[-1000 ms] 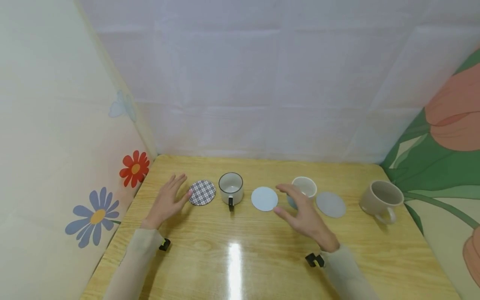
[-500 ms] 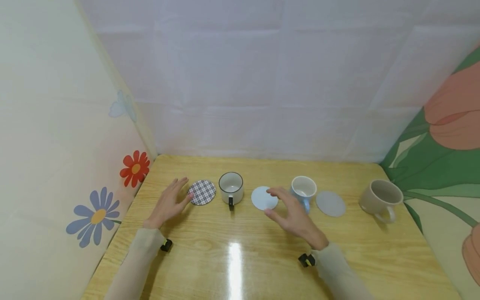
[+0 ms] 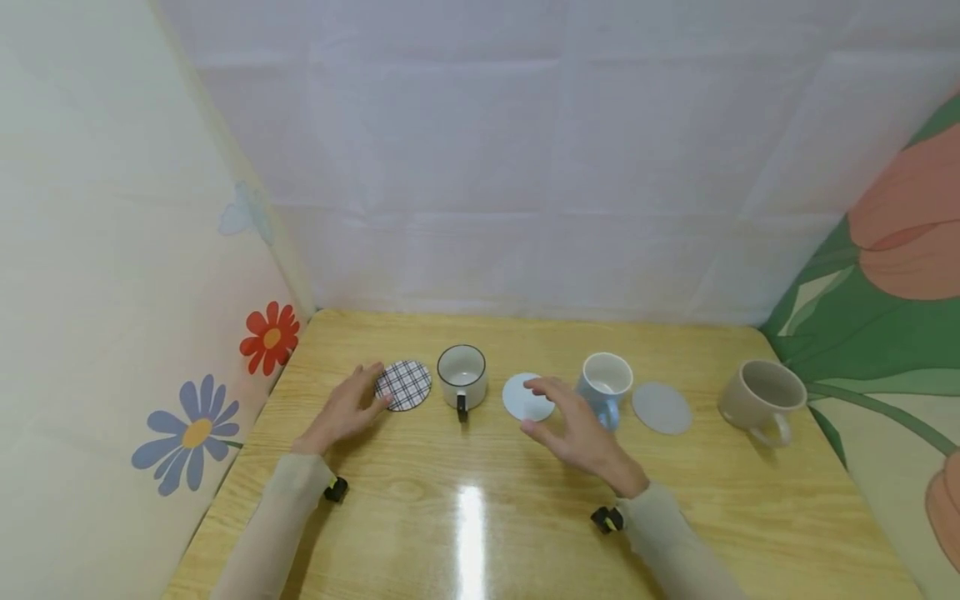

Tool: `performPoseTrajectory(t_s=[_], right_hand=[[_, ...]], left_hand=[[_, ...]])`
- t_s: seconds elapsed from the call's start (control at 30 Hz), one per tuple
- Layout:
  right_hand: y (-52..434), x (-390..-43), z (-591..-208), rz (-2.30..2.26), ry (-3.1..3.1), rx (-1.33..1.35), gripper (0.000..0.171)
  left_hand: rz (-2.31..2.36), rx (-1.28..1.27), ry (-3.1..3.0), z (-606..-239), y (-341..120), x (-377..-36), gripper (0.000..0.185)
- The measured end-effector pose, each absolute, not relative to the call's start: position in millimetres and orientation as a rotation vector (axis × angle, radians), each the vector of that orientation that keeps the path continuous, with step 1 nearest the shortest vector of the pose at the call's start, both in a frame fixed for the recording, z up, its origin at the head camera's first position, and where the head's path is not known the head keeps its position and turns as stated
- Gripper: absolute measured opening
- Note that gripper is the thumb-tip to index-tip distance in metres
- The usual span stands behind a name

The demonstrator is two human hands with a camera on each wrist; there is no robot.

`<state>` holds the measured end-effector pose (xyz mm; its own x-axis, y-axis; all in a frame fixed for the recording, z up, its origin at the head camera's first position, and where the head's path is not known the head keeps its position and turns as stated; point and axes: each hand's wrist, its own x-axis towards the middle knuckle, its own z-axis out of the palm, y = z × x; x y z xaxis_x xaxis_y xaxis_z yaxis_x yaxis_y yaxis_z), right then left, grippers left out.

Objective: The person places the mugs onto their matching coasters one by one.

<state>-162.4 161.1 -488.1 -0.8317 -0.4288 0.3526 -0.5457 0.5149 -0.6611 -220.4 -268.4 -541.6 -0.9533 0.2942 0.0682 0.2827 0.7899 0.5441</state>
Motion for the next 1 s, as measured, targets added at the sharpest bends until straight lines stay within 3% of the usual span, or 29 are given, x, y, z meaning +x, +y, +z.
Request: performPoseTrajectory(t_s=[1.0], right_hand=[[133, -164, -510, 1.415, -2.525, 0.968, 0.050]], left_hand=[[0.911, 0.521, 2.811, -557, -281, -228, 0.081]])
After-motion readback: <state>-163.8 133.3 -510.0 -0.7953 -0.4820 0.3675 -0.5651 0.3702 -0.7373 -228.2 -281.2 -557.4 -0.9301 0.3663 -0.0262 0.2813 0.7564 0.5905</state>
